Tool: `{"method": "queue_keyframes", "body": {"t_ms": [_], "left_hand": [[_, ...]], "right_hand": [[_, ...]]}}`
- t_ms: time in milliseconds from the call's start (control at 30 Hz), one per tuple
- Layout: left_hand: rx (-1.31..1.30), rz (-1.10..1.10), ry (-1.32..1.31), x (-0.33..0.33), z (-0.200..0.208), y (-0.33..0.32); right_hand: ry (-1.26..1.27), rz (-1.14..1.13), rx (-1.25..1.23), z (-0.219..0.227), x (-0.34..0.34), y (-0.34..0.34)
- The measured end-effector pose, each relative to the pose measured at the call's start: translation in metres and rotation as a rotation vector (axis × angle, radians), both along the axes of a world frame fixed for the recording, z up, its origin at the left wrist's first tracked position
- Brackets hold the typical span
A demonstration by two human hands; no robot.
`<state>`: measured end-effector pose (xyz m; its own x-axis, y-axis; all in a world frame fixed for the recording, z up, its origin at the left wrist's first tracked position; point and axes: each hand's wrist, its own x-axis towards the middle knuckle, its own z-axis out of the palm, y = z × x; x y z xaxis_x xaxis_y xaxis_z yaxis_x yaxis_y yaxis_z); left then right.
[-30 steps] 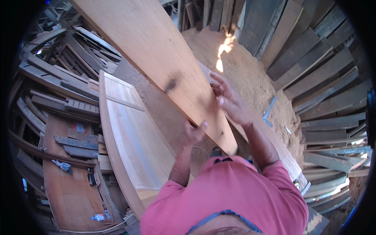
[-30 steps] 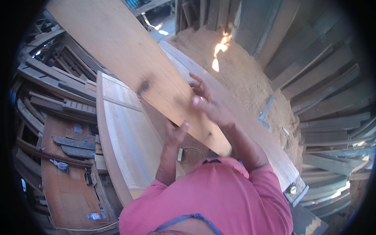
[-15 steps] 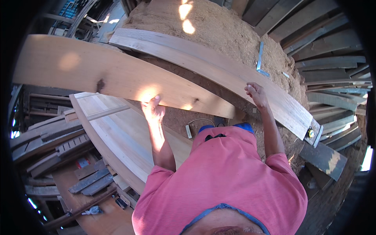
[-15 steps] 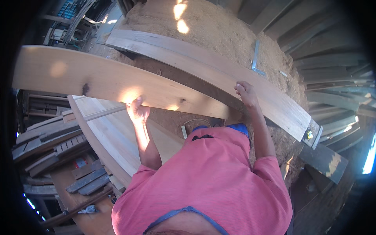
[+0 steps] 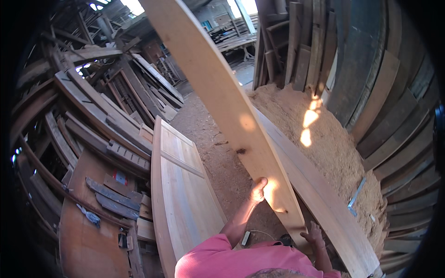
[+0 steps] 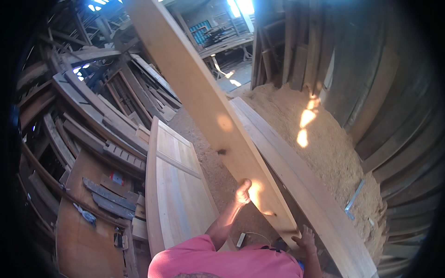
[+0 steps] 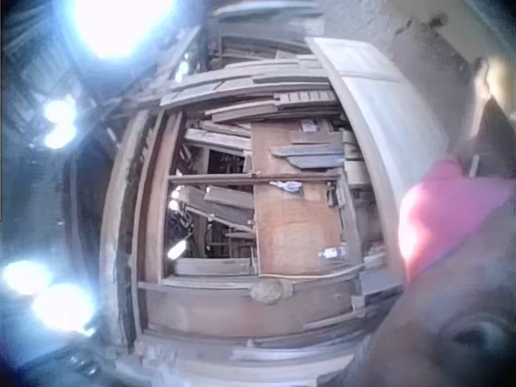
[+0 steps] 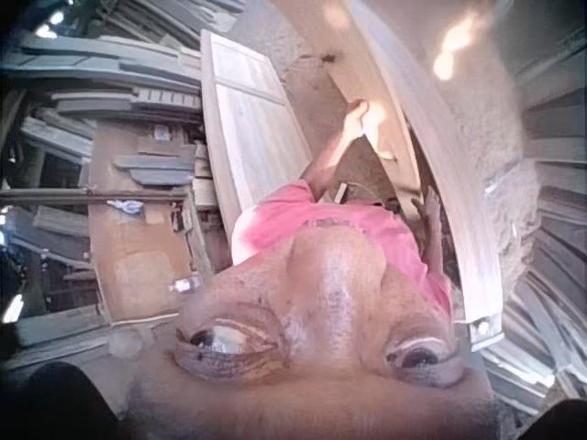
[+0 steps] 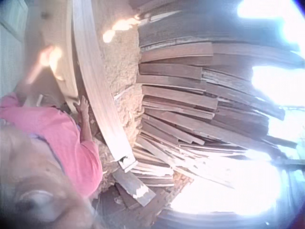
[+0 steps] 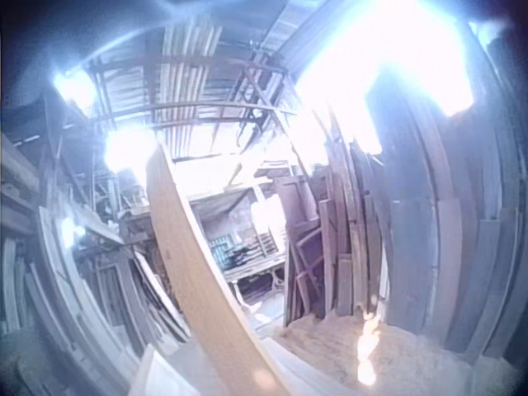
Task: The person measures wooden planks with a tape measure in a workshop, then lifts and stacks them against a wall. The person repeats this process for several planks, measuring each one before stacking.
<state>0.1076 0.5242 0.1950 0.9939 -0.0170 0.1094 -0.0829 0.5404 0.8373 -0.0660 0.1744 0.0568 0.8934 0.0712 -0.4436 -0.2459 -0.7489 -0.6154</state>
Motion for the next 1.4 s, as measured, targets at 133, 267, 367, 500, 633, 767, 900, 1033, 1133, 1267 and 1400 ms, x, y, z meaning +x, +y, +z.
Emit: {"method": "queue_keyframes", "body": {"t_ms": [133,267,367,500,633,767,900,1033,1133,1267,1400], "left_hand": [[0.124,-0.074,-0.111,-0.001,0.028,-0.02],[0.096,-0.021,-0.119,-0.008,0.053,-0.043],[0.078,-0.033,-0.099,-0.006,0.061,-0.054],[0.087,-0.051,-0.11,0.001,0.065,-0.059],[0.098,-0.074,-0.102,0.005,0.068,-0.061],[0.135,-0.035,-0.079,0.01,0.069,-0.066],[0.158,-0.028,-0.066,0.009,0.071,-0.07],[0.235,0.034,0.006,-0.005,0.079,-0.075],[0.332,-0.035,0.001,-0.023,0.091,-0.082],[0.462,-0.101,-0.028,-0.058,0.115,-0.09],[0.415,-0.217,-0.158,-0.103,0.123,-0.107]], "right_hand": [[0.015,0.082,0.126,-0.019,0.041,0.023],[0.14,0.039,0.133,-0.044,0.069,0.021],[0.175,0.052,0.266,-0.074,0.079,0.009],[-0.005,0.011,0.397,-0.117,0.078,0.008],[-0.042,-0.046,0.382,-0.122,0.078,0.008],[-0.005,-0.079,0.354,-0.091,0.075,0.006],[0.029,-0.036,0.414,-0.06,0.073,0.002],[-0.194,-0.028,0.598,-0.034,0.067,0.007],[-0.404,-0.081,0.742,-0.006,0.063,0.015],[-0.33,-0.086,0.91,0.03,0.082,0.014],[0.066,-0.196,0.907,0.035,0.104,0.008]]}}
